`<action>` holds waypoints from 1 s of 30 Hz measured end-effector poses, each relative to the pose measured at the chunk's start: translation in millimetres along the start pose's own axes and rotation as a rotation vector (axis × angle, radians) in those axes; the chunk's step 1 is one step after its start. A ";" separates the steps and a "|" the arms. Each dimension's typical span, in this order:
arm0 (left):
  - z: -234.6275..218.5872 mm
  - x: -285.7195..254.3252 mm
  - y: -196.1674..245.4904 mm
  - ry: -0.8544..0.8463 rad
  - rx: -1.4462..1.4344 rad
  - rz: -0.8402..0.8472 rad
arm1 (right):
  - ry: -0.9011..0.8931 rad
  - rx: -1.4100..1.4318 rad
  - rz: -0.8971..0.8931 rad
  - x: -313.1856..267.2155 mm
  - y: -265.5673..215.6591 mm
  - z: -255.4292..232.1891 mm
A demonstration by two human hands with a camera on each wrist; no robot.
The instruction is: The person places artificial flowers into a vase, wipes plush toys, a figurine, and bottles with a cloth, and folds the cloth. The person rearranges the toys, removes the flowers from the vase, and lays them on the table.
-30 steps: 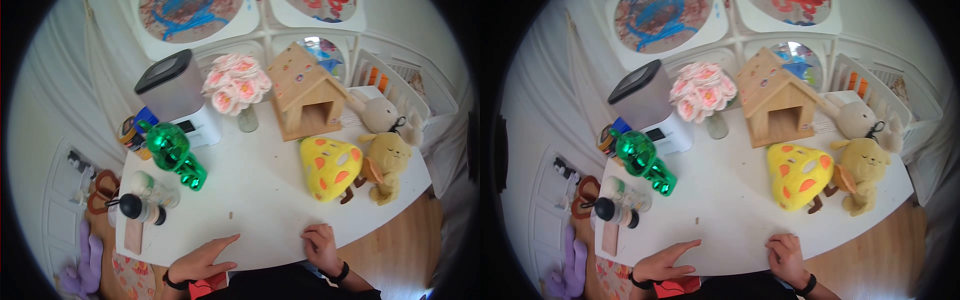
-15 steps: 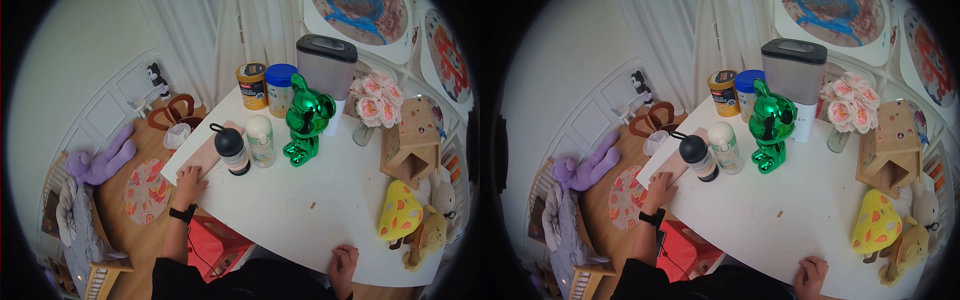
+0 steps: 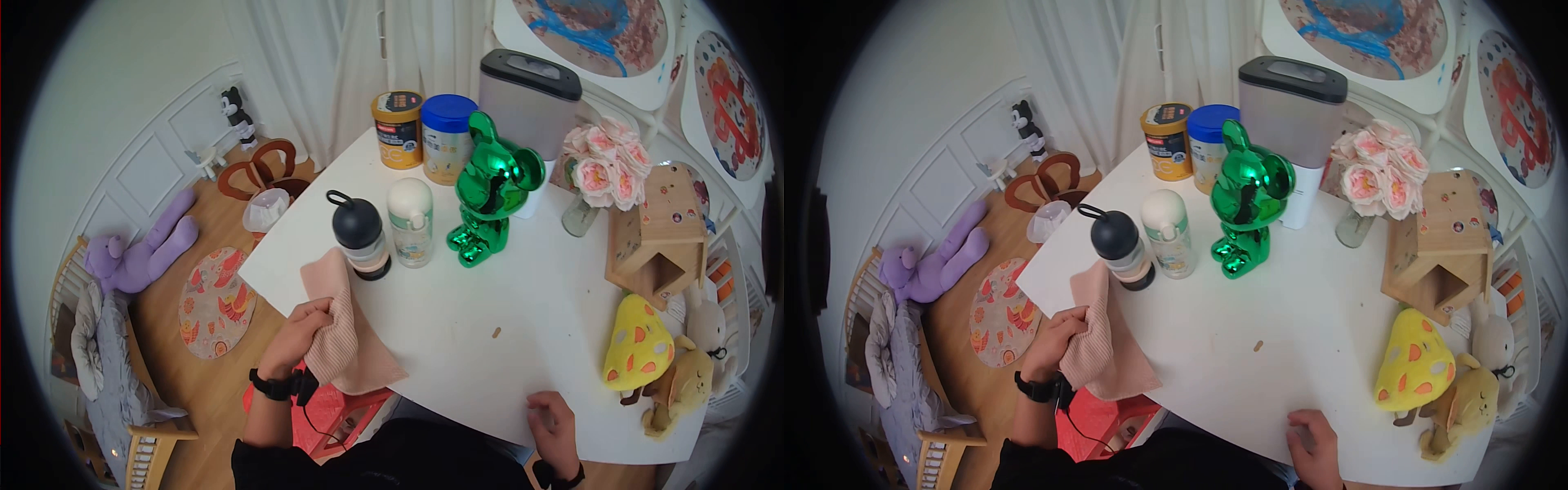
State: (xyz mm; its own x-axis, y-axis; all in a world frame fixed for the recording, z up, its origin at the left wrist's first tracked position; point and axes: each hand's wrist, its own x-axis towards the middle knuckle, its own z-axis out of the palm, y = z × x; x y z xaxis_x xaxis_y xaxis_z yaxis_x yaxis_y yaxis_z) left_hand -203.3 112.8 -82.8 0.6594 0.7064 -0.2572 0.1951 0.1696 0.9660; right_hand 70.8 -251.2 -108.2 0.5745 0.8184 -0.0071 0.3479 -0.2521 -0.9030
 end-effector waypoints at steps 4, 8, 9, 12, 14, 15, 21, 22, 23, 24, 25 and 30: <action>63.2 -8.2 41.3 -0.395 -0.317 -0.015 | -0.117 0.075 -0.115 21.9 -24.4 3.7; 114.7 -12.9 78.8 -0.888 -0.308 -0.059 | -0.088 0.059 -0.366 38.4 -64.7 -6.5; 123.4 -9.8 88.6 -0.927 -0.305 -0.071 | -0.054 0.059 -0.424 42.4 -73.4 -11.0; 148.8 -0.1 112.6 -1.204 -0.022 -0.044 | -0.088 -0.029 -0.512 59.0 -93.7 -31.4; 152.8 6.9 115.6 -1.201 -0.026 0.068 | -0.244 -0.180 -0.556 63.9 -89.2 -43.3; 150.5 11.3 116.8 -1.164 -0.037 0.186 | -0.228 -0.184 -0.544 61.4 -82.4 -48.0; 108.1 16.9 106.2 -0.891 -0.449 0.019 | -0.462 0.614 0.241 19.1 -65.8 -102.7; 102.3 17.9 106.6 -0.947 -0.410 0.052 | -0.430 0.640 0.134 11.6 -66.7 -112.4; 99.4 15.5 107.6 -0.949 -0.406 0.041 | -0.393 0.663 0.027 6.5 -66.2 -118.0; 97.5 12.0 109.5 -1.003 -0.391 0.108 | -0.338 0.709 -0.101 4.2 -64.5 -118.5; 96.2 11.9 111.0 -1.058 -0.377 0.180 | -0.330 0.712 -0.099 3.1 -67.2 -120.7; 120.4 29.5 127.0 -0.672 -0.270 0.227 | 0.036 0.624 -0.026 44.4 -76.1 -125.9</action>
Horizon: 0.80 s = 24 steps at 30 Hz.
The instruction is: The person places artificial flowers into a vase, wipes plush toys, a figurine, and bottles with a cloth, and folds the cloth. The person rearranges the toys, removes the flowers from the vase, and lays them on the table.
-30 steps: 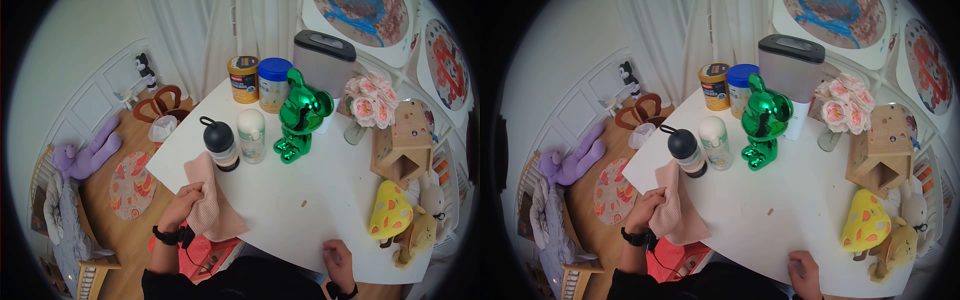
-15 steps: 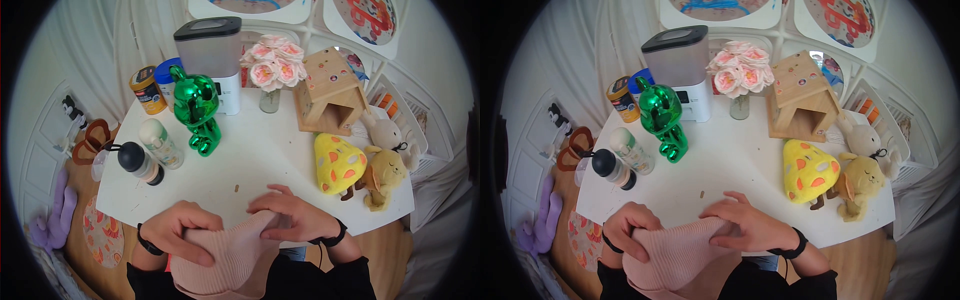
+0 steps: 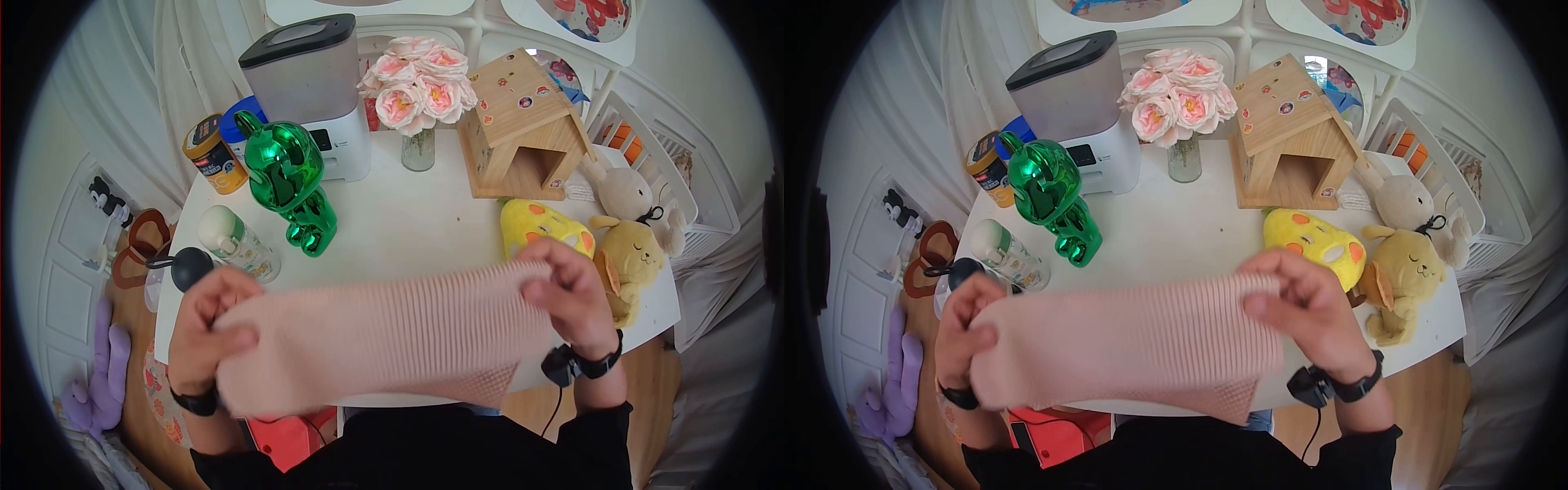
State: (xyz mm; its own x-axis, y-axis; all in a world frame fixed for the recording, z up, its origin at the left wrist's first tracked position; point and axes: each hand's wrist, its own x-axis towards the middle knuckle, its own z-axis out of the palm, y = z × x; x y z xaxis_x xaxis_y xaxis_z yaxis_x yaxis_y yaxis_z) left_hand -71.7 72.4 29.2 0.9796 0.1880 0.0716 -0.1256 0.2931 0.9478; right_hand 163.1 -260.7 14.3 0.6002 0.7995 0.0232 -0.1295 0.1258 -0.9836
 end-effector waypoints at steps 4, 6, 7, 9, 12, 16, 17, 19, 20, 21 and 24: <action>-14.7 37.0 -38.7 0.389 1.076 0.141 | 0.327 -0.676 -0.210 37.5 44.1 -16.1; -14.9 34.2 -54.5 0.230 1.341 0.201 | 0.250 -0.767 -0.223 33.0 50.9 -17.7; -13.9 32.4 -62.8 0.229 1.339 0.194 | 0.163 -0.858 -0.225 29.2 55.3 -17.3; -11.9 29.7 -80.4 -0.101 1.311 0.081 | 0.096 -0.854 -0.109 25.2 61.0 -16.4; -14.8 34.1 -100.3 -0.136 1.443 0.034 | -0.054 -1.025 -0.095 29.7 76.6 -20.0; -19.1 39.0 -115.1 -0.151 1.654 -0.106 | -0.172 -1.524 -0.107 51.7 100.9 -23.4; -19.9 42.0 -118.2 -0.153 1.655 -0.103 | -0.206 -1.730 -0.121 58.3 109.9 -23.0; -21.0 48.3 -123.2 -0.109 1.719 -0.097 | -0.177 -1.811 -0.159 70.1 126.2 -18.1; -21.9 49.6 -123.4 -0.109 1.722 -0.099 | -0.150 -1.891 -0.198 74.9 132.0 -14.6; -22.8 50.0 -123.2 -0.109 1.722 -0.057 | -0.152 -1.888 -0.200 78.8 135.8 -10.6; -28.8 47.7 -125.7 -0.093 1.689 0.009 | -0.134 -1.969 -0.177 87.0 140.0 -3.9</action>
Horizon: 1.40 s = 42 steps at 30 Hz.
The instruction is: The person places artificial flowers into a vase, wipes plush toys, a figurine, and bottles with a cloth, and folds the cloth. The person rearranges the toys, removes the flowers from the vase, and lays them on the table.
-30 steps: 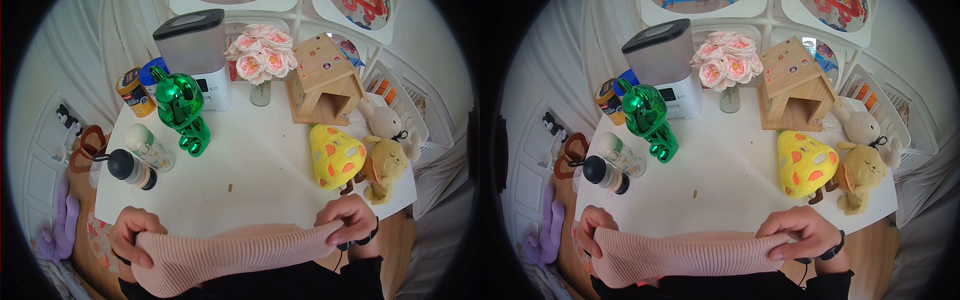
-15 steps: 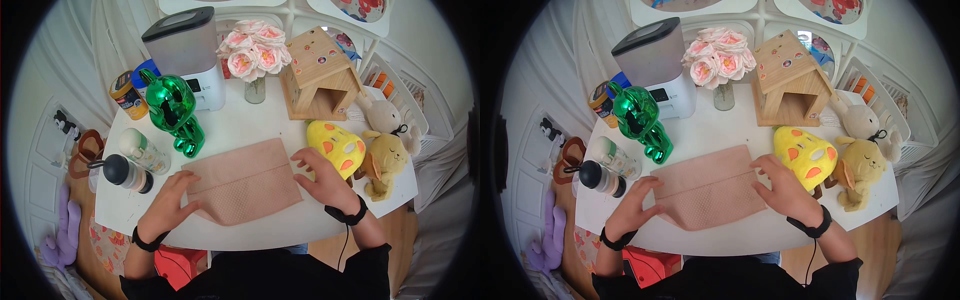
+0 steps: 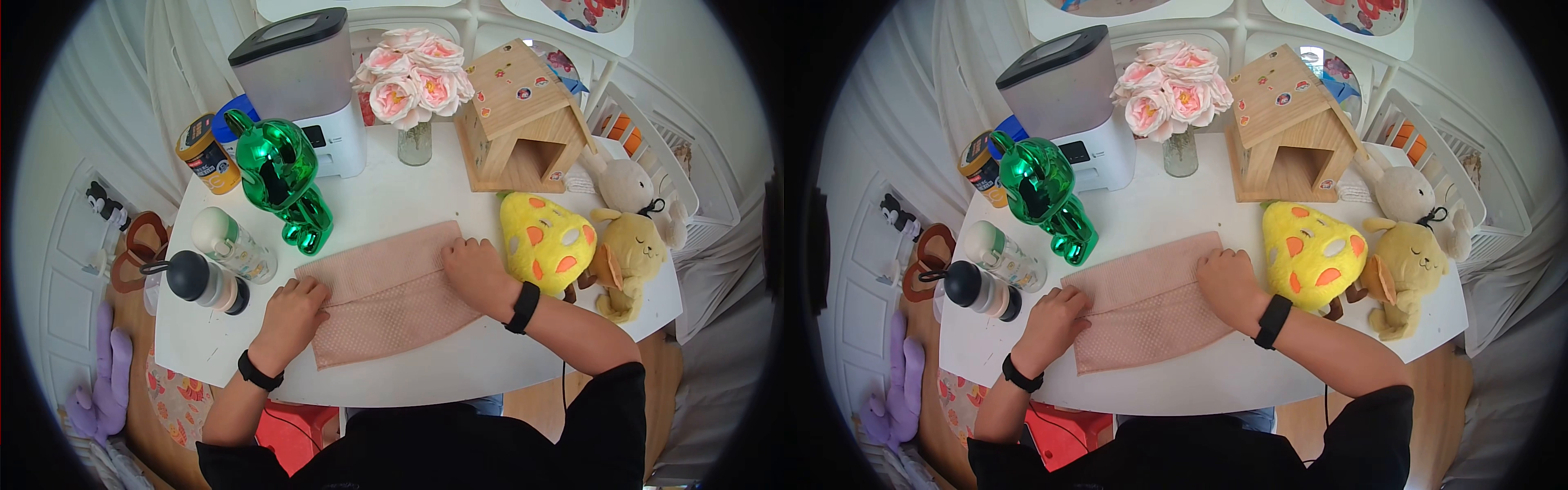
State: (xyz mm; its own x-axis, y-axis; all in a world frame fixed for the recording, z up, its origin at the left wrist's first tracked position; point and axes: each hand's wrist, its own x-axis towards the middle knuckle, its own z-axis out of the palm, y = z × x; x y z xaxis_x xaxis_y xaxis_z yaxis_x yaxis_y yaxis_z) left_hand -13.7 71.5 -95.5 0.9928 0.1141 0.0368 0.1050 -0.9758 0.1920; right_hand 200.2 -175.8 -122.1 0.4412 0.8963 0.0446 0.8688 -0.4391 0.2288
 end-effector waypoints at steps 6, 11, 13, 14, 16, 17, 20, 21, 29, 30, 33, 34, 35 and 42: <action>-4.5 -2.5 -10.2 0.057 -0.128 0.030 | -0.099 0.221 0.017 3.1 17.3 -16.4; -5.1 0.7 -12.3 0.067 -0.153 0.043 | -0.101 0.338 -0.006 4.2 25.5 -12.4; -5.4 0.9 -13.5 0.078 -0.218 0.012 | -0.097 0.350 -0.029 5.6 32.6 -12.4; -4.8 -0.1 -14.3 0.076 -0.220 0.009 | -0.093 0.365 -0.054 5.7 34.0 -11.8; -3.8 0.2 -16.4 0.114 -0.279 -0.004 | -0.052 0.344 -0.059 6.6 29.9 -10.6; -3.8 0.8 -17.1 0.113 -0.279 -0.001 | -0.009 0.323 -0.062 7.1 28.6 -10.0; -3.3 1.4 -17.8 0.142 -0.315 -0.040 | -0.005 0.298 -0.051 11.3 28.4 -6.0; -3.7 1.7 -17.8 0.167 -0.329 -0.048 | -0.006 0.299 -0.051 12.8 29.2 -3.9; -4.3 7.8 -19.8 0.305 -0.405 -0.092 | 0.023 0.201 -0.024 15.7 22.2 -3.8; -6.7 8.9 -19.1 0.316 -0.399 -0.107 | 0.021 0.202 -0.022 16.1 21.6 -5.9; -13.3 6.1 -20.1 0.342 -0.383 -0.134 | 0.092 0.190 0.047 15.1 20.9 -22.2; -16.0 4.1 -20.2 0.360 -0.374 -0.142 | 0.160 0.212 0.064 11.7 21.9 -32.0; -19.9 -0.1 -18.3 0.354 -0.377 -0.145 | 0.227 0.233 0.082 7.2 22.9 -42.2; -36.6 -64.3 23.2 0.279 -0.527 -0.104 | 0.283 0.292 0.043 -71.7 11.2 -69.2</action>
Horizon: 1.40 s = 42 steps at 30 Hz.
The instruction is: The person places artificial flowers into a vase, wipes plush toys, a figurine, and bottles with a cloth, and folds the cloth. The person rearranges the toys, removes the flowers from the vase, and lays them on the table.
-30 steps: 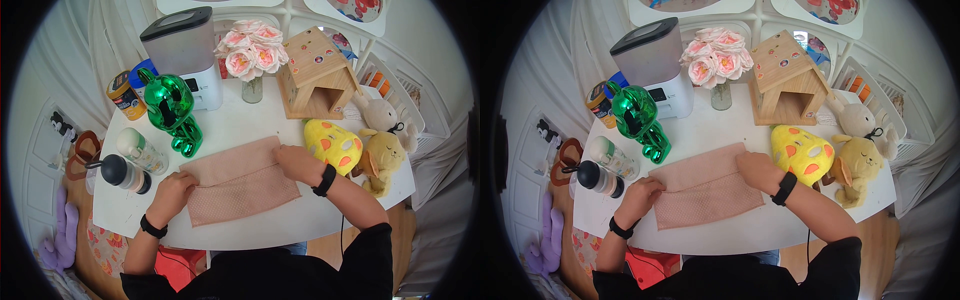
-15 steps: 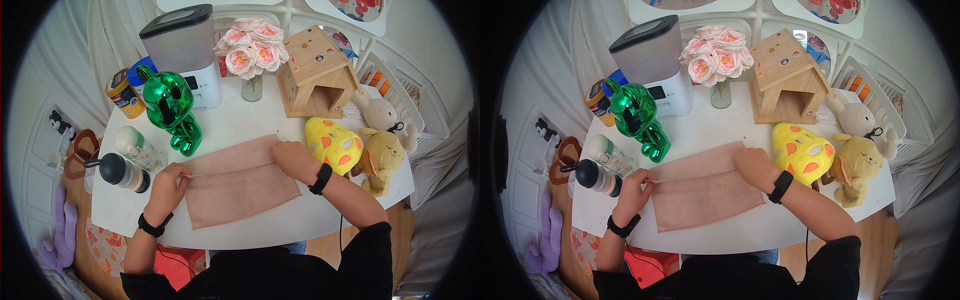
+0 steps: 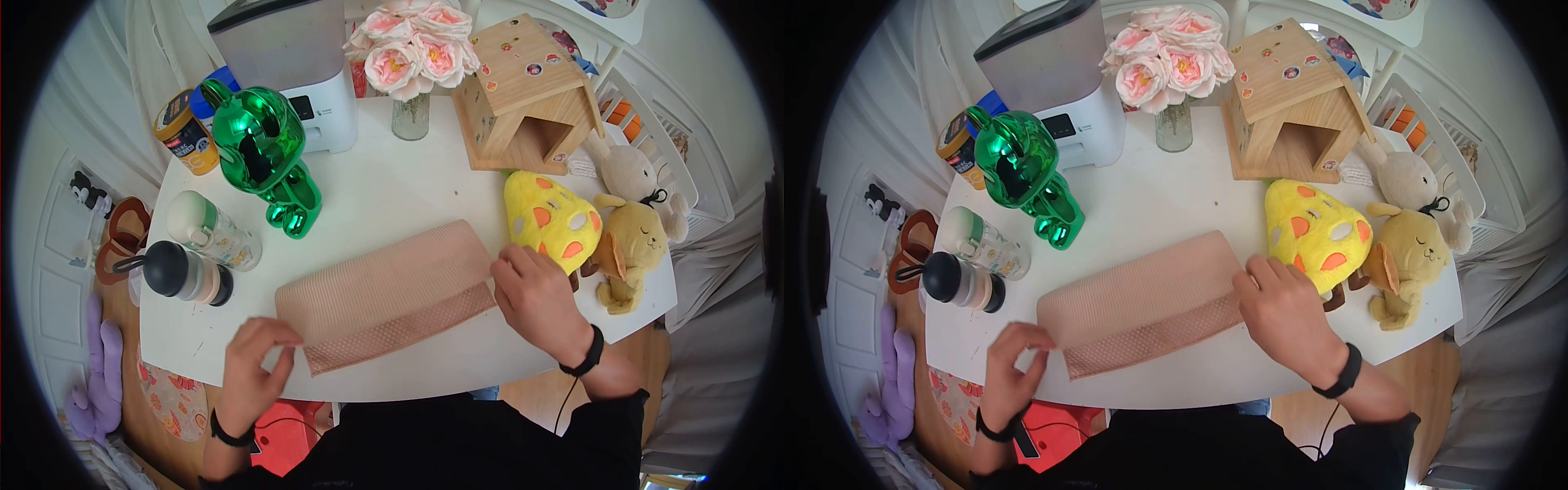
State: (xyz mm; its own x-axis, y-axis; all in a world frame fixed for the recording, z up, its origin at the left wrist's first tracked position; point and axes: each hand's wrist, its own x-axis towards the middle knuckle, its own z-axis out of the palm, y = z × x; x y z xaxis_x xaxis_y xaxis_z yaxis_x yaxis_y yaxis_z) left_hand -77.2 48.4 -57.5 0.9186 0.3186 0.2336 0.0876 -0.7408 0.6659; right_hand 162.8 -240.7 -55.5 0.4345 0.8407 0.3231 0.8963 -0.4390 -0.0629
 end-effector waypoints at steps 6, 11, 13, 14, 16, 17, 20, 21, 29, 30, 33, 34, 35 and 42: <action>25.5 -36.4 -11.2 -0.195 0.156 -0.005 | -0.069 0.042 -0.045 -41.4 3.5 33.9; 16.0 -35.2 -0.9 -0.305 0.231 0.053 | -0.186 0.066 -0.064 -48.0 1.8 33.4; 9.3 -32.0 5.5 -0.360 0.230 0.032 | -0.193 0.101 -0.055 -49.3 4.5 33.1; 6.1 -28.8 7.3 -0.380 0.209 0.010 | -0.203 0.135 -0.048 -49.3 5.8 32.9; 4.3 -17.9 6.9 -0.400 0.190 -0.012 | -0.163 0.197 -0.014 -37.4 7.3 25.0; 6.2 -7.8 4.1 -0.343 0.192 0.017 | -0.124 0.258 0.020 -29.0 8.1 22.0; 19.1 31.2 0.3 -0.274 0.207 0.105 | -0.007 0.326 0.175 3.5 6.1 33.7; 26.8 45.1 -0.4 -0.267 0.218 0.156 | 0.006 0.322 0.177 14.1 3.3 41.3; 89.1 123.1 -16.7 -0.547 0.051 -0.116 | -0.331 0.249 0.251 58.0 21.8 75.7; 89.5 127.4 -17.6 -0.655 0.058 -0.130 | -0.326 0.249 0.253 59.6 21.6 67.9; 80.5 138.6 -20.6 -0.798 -0.164 -0.152 | -0.218 0.659 0.382 64.4 22.2 35.3; 76.9 140.7 -16.8 -0.800 -0.144 -0.134 | -0.126 0.783 0.383 65.8 22.2 25.4; 72.2 139.1 -11.5 -0.794 -0.378 -0.169 | -0.032 0.906 0.377 67.3 23.2 19.7; 28.6 133.6 39.0 -0.399 -1.019 -0.170 | 0.382 1.609 0.757 77.3 32.7 43.4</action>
State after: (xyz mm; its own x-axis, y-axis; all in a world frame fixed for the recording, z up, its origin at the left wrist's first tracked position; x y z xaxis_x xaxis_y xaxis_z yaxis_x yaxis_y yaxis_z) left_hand 59.9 45.1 -20.6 0.9990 0.0209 -0.0392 0.0346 0.1864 0.9819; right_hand 229.5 -176.4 -73.5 0.9084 0.4156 -0.0449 -0.1593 0.2449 -0.9564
